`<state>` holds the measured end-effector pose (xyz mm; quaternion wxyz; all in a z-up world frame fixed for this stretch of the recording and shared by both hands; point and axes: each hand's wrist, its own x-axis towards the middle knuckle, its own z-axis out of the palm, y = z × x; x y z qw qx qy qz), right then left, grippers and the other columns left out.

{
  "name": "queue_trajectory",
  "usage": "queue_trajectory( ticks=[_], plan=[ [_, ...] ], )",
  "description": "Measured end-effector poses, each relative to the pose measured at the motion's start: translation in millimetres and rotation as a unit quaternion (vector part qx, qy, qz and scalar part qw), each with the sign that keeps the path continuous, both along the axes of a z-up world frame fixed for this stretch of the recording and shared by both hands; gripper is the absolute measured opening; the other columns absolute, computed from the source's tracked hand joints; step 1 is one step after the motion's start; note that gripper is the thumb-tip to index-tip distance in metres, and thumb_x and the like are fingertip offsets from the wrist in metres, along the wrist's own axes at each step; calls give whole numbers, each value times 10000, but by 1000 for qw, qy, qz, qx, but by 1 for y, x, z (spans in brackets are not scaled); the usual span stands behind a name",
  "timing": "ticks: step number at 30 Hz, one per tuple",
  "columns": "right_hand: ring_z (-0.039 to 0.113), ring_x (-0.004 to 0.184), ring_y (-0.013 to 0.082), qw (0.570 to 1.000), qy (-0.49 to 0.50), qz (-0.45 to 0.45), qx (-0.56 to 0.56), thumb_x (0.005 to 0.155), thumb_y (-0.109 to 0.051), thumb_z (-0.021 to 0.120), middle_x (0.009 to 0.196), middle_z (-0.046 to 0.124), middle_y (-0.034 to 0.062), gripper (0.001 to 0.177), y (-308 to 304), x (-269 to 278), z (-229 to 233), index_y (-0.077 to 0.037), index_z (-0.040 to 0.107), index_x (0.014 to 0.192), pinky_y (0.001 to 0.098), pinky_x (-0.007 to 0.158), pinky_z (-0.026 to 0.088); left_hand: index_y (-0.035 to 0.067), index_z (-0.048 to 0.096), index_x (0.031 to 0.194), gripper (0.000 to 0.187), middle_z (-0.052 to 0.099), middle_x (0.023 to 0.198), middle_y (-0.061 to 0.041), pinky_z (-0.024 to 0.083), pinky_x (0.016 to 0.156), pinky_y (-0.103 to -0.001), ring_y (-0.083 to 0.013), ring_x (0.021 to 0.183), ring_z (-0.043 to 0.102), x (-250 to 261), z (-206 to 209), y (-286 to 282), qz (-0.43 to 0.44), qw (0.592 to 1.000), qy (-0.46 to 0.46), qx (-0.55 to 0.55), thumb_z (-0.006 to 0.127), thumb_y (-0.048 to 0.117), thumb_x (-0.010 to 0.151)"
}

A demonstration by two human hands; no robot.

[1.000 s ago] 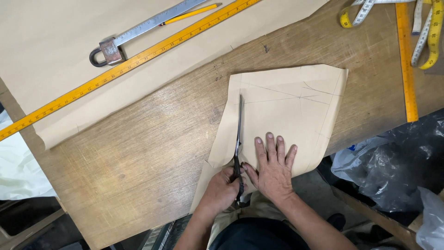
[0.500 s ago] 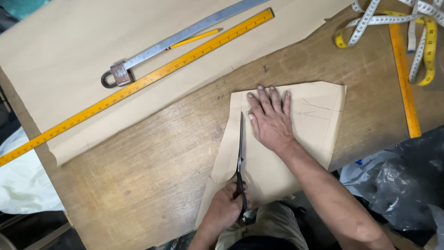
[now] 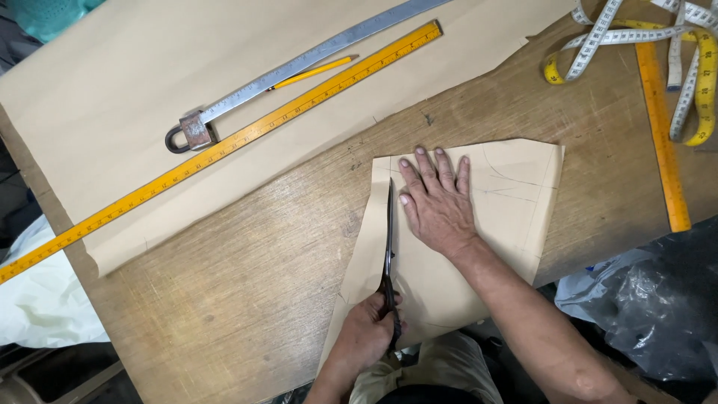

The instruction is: The person uses large shears to cut a piece of beige fabric along pre-drawn lines on a wooden table. They hold the fabric steady with one hand while cutting with the other, occasionally adjusting the fabric's position to follow the pattern.

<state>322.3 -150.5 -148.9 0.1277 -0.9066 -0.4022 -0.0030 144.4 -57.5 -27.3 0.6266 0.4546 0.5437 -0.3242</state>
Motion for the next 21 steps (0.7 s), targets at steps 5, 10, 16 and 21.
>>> queue_trajectory(
  ticks=[5,10,16,21],
  plan=[
    [308,1526,438,1000,-12,-1,6,1030,-402,484,1667,370,154,601,0,0,1,-151,460,1575,687,1224,108,159,709,1232,325,774,880,-63,569,801,-215,-108,823,748,12,-2,6,-80,996,-21,26,527,149,963],
    [315,1521,425,1000,-18,-6,6,1019,-421,505,1663,374,154,609,1,0,2,-169,463,1571,693,1211,142,188,710,1259,394,780,860,-13,550,828,-208,-86,848,741,16,2,9,-126,991,-27,48,507,171,922],
    [311,1520,411,1000,-13,-11,-2,1007,-445,510,1658,382,144,613,2,1,4,-179,482,1558,687,1213,136,209,686,1282,381,793,893,-18,533,839,-213,-88,896,733,21,4,10,-160,986,-10,48,498,203,950],
    [303,1520,412,1000,-9,-10,-8,1007,-444,492,1662,370,137,622,2,1,3,-171,464,1565,694,1205,157,175,695,1192,312,745,836,-54,531,754,-231,-110,805,712,28,-4,9,-92,995,-29,39,493,129,959]
  ],
)
